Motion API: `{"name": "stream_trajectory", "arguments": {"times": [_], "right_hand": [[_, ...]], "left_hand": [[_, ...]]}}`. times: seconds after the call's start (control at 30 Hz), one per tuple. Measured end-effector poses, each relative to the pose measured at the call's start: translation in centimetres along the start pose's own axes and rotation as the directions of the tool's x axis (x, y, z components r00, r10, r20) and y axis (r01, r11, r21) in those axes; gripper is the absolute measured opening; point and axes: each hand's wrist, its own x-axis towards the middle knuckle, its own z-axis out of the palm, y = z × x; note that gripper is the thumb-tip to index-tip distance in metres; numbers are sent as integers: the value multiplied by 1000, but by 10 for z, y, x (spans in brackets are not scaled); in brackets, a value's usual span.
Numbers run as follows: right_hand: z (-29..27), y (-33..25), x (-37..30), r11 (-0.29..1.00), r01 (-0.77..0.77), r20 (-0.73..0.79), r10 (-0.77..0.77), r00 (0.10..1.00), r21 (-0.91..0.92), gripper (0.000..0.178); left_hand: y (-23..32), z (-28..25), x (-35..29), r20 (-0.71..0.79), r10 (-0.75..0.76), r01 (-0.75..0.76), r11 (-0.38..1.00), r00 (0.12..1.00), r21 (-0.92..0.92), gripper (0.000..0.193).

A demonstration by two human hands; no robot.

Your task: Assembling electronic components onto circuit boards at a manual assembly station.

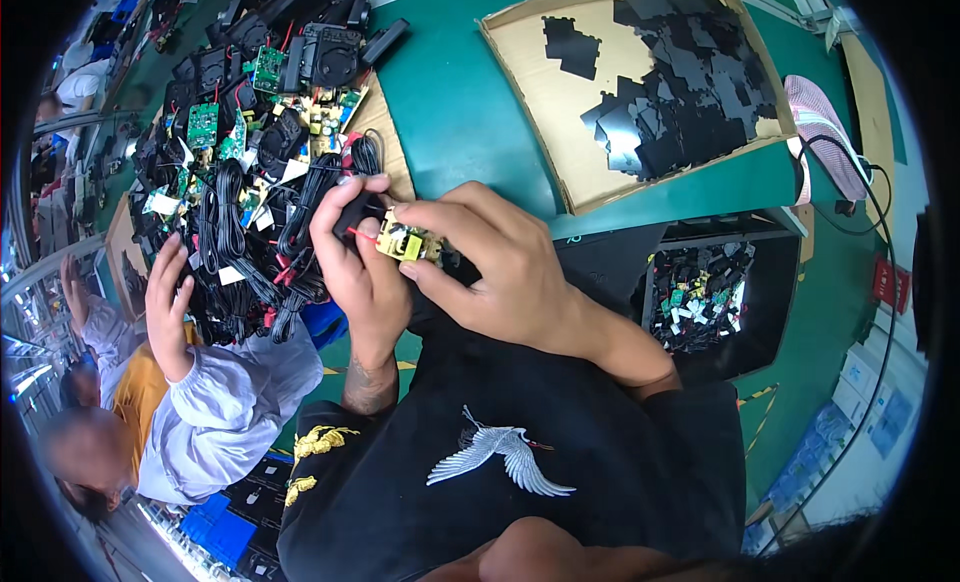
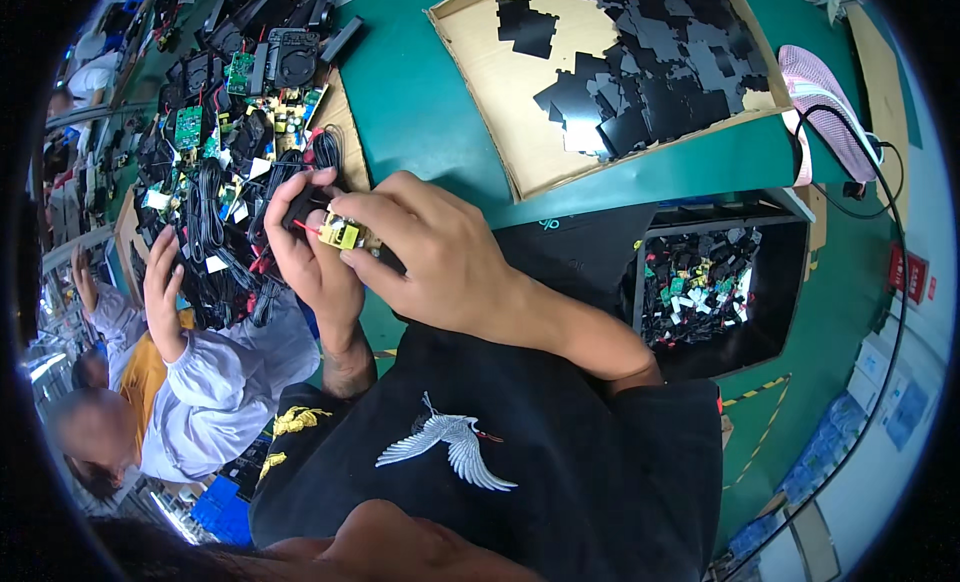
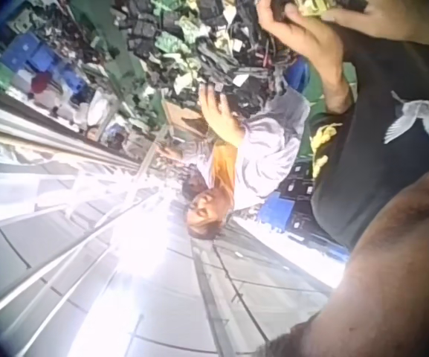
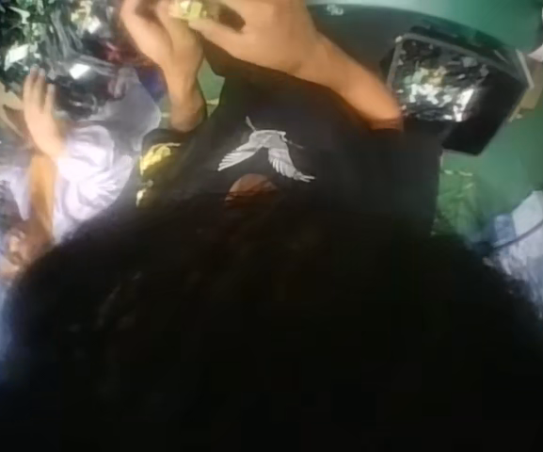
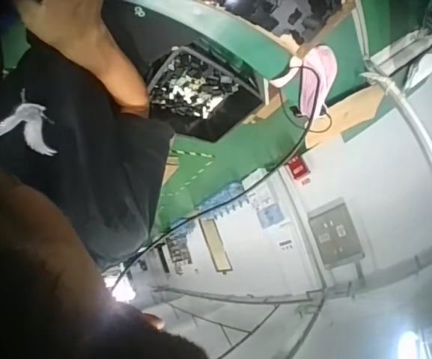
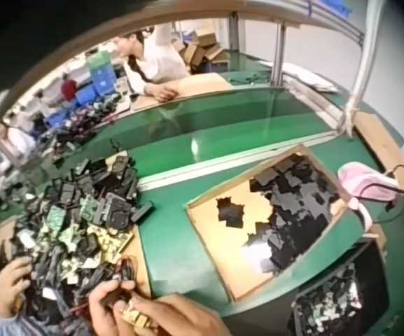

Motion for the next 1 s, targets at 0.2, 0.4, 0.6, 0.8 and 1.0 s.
{"name": "stream_trajectory", "arguments": {"times": [0.2,0.4,0.6,0.8,1.0], "right_hand": [[-1,0,0,1000,-15,-18,15,1000,1,50],[5,6,-3,998,15,-45,-12,999,67,51],[7,2,-12,992,37,-98,-25,995,119,48],[3,2,-11,986,65,-131,-45,990,152,46],[5,-2,-8,994,-8,-91,18,996,108,33]], "left_hand": [[-17,-2,2,77,216,-228,953,973,199,38],[-11,-3,3,216,242,-293,924,946,246,51],[-4,4,1,189,296,-332,921,936,205,41],[-8,5,3,260,257,-330,896,931,298,49],[5,13,9,214,301,-358,875,929,327,47]]}}
